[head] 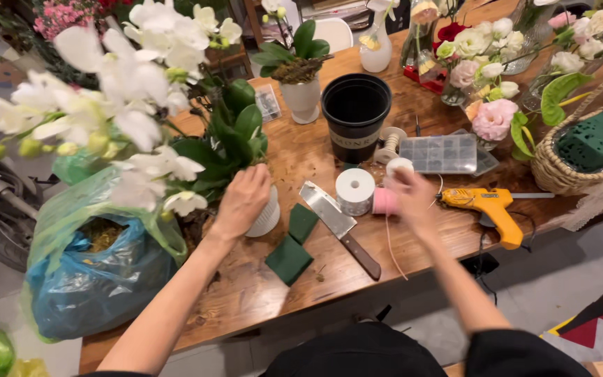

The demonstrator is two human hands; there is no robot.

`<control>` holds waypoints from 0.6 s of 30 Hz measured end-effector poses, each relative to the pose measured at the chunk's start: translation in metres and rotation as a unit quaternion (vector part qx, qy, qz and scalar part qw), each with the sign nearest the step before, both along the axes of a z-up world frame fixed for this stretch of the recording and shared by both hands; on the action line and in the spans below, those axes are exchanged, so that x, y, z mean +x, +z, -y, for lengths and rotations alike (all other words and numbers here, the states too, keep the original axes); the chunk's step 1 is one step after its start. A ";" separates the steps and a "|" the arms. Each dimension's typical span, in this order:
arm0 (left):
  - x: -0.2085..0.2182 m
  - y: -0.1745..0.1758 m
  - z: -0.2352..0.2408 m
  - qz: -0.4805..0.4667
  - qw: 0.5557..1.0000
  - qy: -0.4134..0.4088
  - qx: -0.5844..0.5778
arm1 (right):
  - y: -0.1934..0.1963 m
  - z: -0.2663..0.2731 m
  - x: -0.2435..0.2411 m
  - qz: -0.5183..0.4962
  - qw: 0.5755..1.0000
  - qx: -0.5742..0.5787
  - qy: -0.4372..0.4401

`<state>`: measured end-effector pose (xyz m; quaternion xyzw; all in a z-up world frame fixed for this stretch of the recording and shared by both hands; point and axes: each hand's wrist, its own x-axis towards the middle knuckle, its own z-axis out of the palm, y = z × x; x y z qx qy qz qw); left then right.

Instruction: The person arranges white orchid stems in a white ribbed pot, adding moss to the base and securing it with a hot glue gun. The person repeatedly adjusts the flower stems and moss to create a finished arrangement.

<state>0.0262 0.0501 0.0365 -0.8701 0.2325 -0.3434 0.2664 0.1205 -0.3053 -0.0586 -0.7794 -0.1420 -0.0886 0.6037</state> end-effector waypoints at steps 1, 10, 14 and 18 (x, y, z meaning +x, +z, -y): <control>-0.001 0.005 0.002 -0.002 1.000 0.002 0.000 | -0.011 0.042 0.005 -0.002 1.000 0.000 0.002; -0.009 0.003 0.022 -0.045 0.990 0.083 -0.102 | -0.079 0.225 0.041 -0.265 0.850 -0.434 -0.136; -0.027 -0.004 0.023 -0.044 0.978 0.059 -0.196 | -0.076 0.236 0.057 -0.357 0.849 -0.374 -0.109; -0.044 -0.010 0.031 0.006 0.954 0.017 -0.301 | -0.086 0.242 0.059 -0.521 0.851 -0.027 -0.059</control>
